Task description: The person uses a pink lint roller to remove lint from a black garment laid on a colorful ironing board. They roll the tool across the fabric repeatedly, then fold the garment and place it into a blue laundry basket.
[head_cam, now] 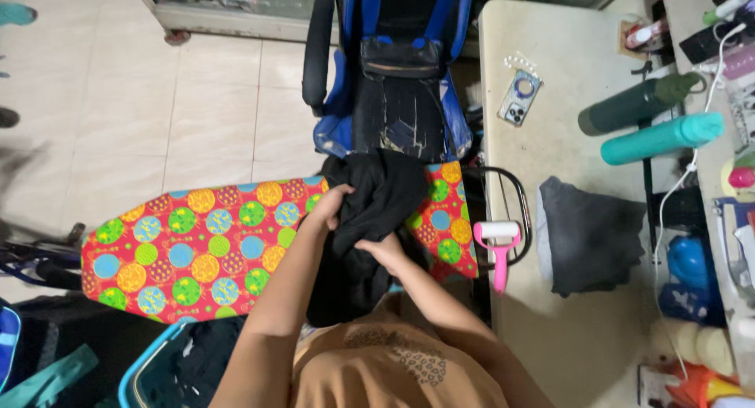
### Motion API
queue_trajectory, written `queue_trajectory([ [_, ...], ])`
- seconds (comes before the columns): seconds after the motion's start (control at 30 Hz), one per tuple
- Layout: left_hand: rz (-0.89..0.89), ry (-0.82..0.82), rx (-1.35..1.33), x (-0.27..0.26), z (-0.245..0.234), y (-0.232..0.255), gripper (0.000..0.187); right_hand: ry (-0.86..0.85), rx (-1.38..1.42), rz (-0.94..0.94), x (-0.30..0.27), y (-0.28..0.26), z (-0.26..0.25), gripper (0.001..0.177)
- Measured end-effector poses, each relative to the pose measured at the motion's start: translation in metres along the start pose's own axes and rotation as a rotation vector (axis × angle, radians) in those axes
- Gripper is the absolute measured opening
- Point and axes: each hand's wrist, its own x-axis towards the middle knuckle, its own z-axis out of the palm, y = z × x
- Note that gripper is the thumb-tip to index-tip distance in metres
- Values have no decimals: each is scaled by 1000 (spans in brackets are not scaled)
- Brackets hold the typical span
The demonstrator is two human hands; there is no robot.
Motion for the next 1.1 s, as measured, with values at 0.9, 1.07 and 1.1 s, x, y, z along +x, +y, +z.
queue_trajectory([
  [0.9, 1005, 1251, 1660, -178, -76, 22, 79, 55, -1384, -741, -84, -117, -68, 32],
  [1.07, 1286, 134, 1362, -163, 34, 57, 46, -73, -1322, -926, -116, -167, -54, 26],
  [1.1, 1222, 4, 1342, -151, 54, 56, 44, -85, -1332, -947, -123, -176, -50, 26],
])
